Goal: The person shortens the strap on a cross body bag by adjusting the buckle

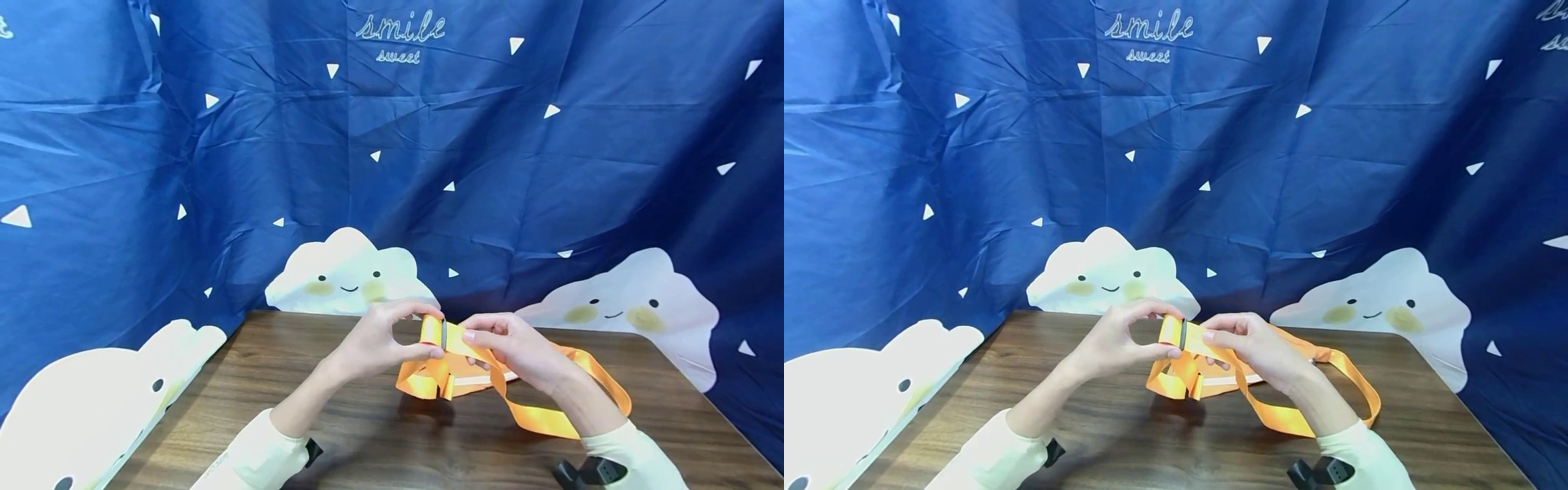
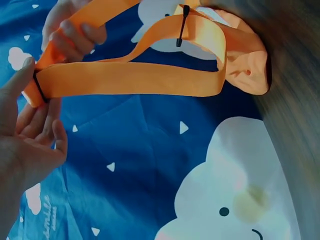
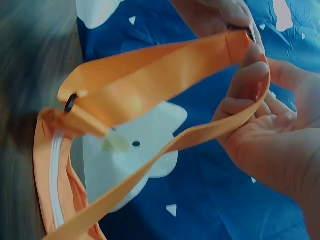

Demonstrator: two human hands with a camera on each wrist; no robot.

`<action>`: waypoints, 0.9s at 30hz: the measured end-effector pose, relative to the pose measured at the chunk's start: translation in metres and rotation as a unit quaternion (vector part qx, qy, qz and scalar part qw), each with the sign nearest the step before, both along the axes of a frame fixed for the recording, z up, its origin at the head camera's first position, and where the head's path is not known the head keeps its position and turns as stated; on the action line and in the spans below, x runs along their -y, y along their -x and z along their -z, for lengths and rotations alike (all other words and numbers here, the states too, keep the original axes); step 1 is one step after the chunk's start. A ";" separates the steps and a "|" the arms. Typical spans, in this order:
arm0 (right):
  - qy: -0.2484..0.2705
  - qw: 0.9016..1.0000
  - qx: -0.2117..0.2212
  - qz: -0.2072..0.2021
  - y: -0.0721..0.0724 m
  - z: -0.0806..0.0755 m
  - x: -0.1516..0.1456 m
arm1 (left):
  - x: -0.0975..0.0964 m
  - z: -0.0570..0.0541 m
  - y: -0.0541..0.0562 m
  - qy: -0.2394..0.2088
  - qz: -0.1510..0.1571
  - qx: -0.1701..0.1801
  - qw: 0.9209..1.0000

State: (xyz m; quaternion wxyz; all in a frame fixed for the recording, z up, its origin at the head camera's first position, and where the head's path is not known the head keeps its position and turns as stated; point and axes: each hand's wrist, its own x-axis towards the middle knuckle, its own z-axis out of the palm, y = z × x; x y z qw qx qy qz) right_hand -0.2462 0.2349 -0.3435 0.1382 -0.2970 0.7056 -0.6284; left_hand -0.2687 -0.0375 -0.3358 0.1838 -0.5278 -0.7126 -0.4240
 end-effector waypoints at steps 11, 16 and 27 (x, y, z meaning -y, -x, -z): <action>-0.025 0.999 -0.023 0.007 0.000 0.002 -0.004 | 0.001 -0.001 0.001 -0.003 -0.002 -0.001 1.000; 0.011 1.000 -0.013 -0.003 -0.001 0.000 -0.003 | 0.000 -0.001 0.001 -0.011 -0.007 0.019 1.000; 0.018 1.000 -0.004 0.000 -0.006 -0.001 0.003 | -0.005 0.002 -0.002 -0.014 0.019 0.030 0.999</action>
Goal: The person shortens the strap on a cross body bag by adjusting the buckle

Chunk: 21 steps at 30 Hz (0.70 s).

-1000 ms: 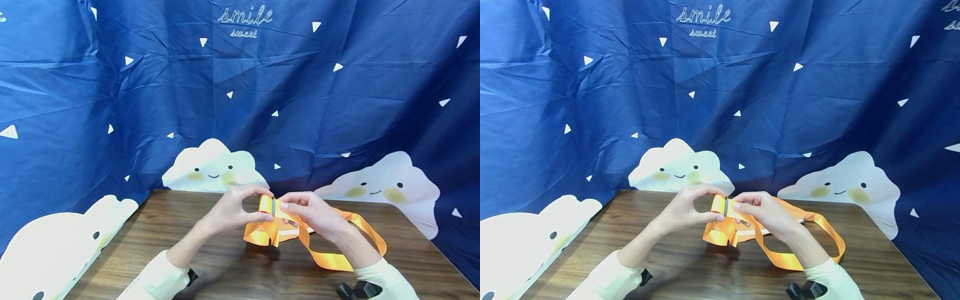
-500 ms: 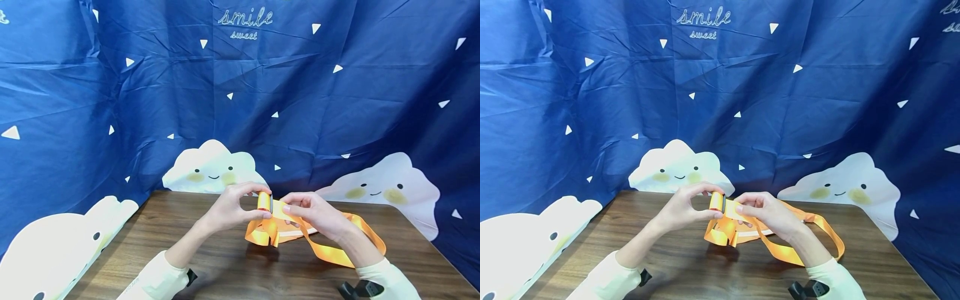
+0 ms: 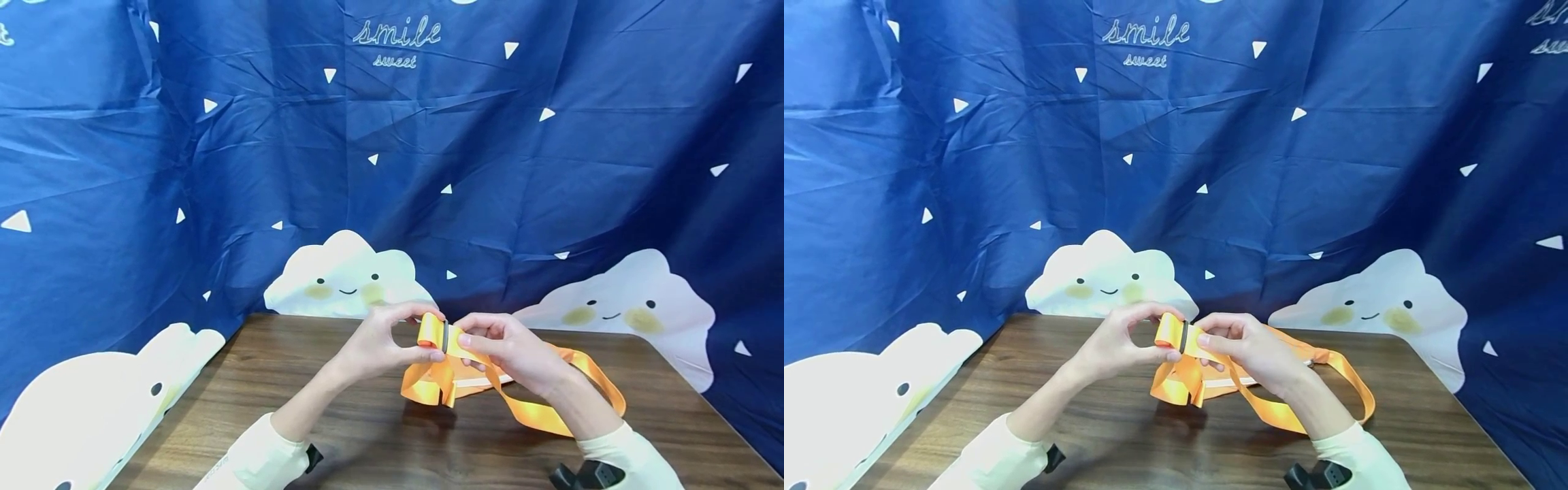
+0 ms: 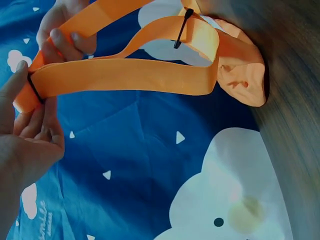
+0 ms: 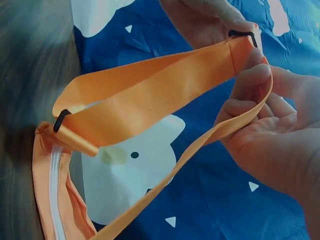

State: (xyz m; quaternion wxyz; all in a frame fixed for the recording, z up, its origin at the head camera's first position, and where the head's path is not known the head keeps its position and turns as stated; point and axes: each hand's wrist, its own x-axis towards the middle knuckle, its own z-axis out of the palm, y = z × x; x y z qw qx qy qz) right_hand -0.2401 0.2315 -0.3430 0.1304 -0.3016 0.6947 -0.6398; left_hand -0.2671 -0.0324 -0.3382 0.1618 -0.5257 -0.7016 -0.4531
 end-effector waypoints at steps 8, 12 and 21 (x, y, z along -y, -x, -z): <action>-0.038 0.999 0.009 0.037 -0.005 -0.003 0.008 | -0.001 0.004 0.000 0.027 -0.009 -0.033 0.999; -0.061 0.997 0.014 0.046 -0.007 -0.002 0.012 | -0.001 0.005 0.002 0.048 -0.012 -0.090 0.995; -0.006 1.000 0.018 0.010 -0.007 -0.001 0.014 | -0.003 0.006 0.002 0.057 -0.001 -0.079 0.995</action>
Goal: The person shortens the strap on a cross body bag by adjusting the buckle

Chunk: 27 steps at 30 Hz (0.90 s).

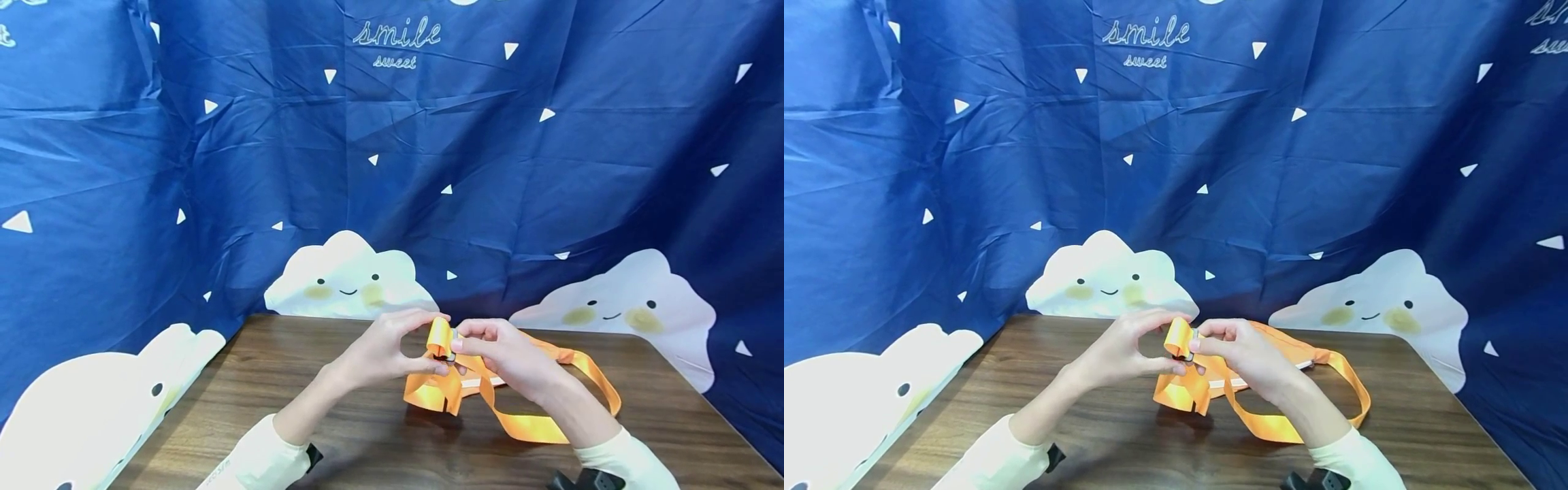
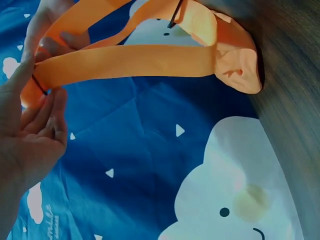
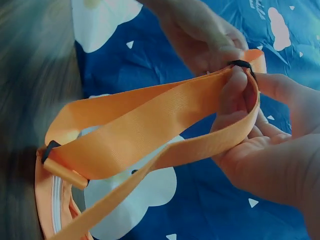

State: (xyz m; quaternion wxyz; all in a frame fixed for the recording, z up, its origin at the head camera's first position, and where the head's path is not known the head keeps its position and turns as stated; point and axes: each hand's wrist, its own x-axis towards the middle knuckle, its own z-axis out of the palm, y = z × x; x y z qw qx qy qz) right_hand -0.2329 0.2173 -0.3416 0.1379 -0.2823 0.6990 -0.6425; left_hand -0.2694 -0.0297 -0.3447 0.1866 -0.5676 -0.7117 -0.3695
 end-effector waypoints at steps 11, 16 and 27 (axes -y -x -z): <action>0.096 0.994 0.025 -0.033 -0.005 -0.009 -0.007 | -0.004 0.000 0.002 0.017 0.003 0.011 1.000; 0.139 0.989 0.032 -0.038 -0.006 -0.012 -0.012 | -0.007 0.002 0.004 0.058 -0.024 -0.039 0.997; 0.153 0.988 0.031 -0.012 -0.004 -0.011 -0.012 | 0.001 0.004 0.003 0.144 -0.098 -0.069 0.982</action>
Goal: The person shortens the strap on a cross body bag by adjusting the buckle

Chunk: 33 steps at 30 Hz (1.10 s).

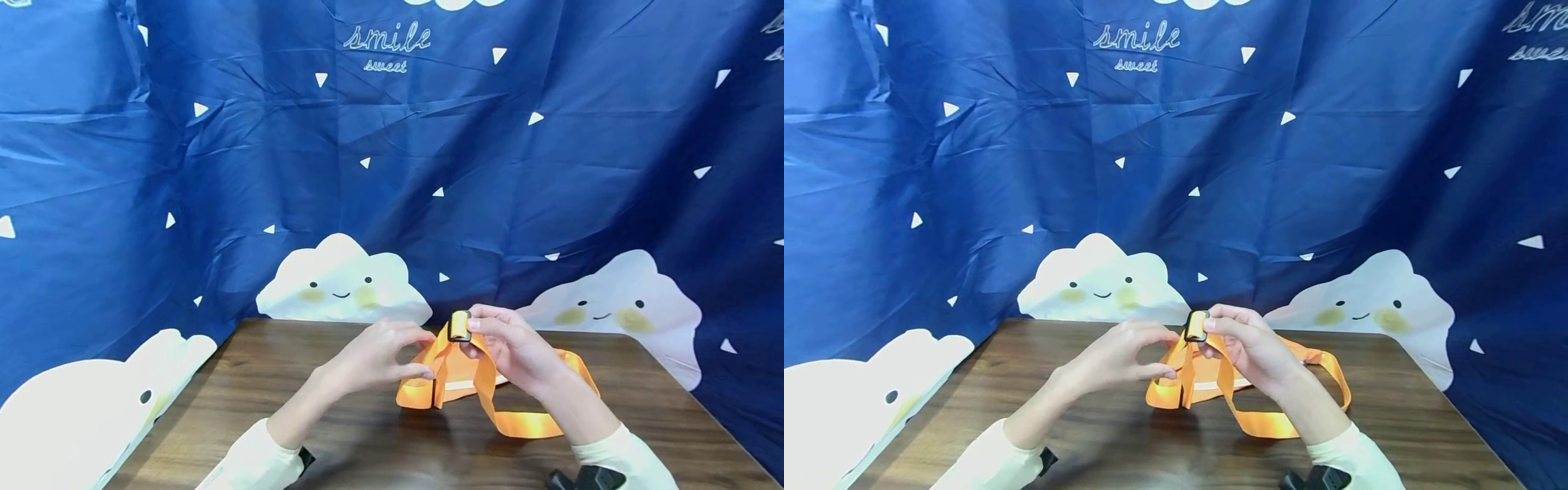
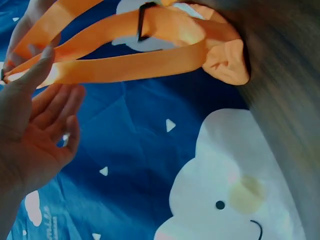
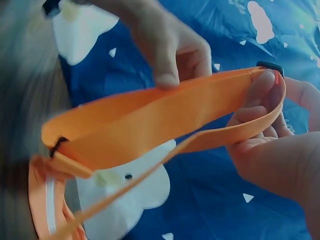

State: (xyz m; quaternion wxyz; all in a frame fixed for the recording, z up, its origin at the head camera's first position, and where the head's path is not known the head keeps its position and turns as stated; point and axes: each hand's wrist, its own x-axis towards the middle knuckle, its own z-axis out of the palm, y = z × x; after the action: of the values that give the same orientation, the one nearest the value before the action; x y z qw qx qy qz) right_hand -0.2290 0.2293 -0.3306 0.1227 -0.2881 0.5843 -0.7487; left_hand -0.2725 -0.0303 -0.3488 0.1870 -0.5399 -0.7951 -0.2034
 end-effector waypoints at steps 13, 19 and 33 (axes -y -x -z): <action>-0.170 0.982 -0.063 0.046 0.004 0.008 0.009 | -0.001 -0.004 -0.008 -0.120 0.081 0.049 0.988; -0.171 0.984 -0.051 -0.001 0.006 0.007 -0.002 | 0.001 -0.009 -0.006 -0.130 0.105 0.061 0.984; -0.187 0.981 -0.034 0.038 0.005 0.007 -0.001 | 0.004 -0.009 -0.004 -0.136 0.102 0.063 0.983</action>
State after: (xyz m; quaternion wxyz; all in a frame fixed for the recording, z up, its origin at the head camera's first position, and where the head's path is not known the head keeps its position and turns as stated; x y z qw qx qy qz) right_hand -0.2344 0.2301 -0.3377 0.1262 -0.2632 0.7279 -0.6204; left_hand -0.2682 -0.0342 -0.3395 0.1862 -0.5735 -0.7113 -0.3612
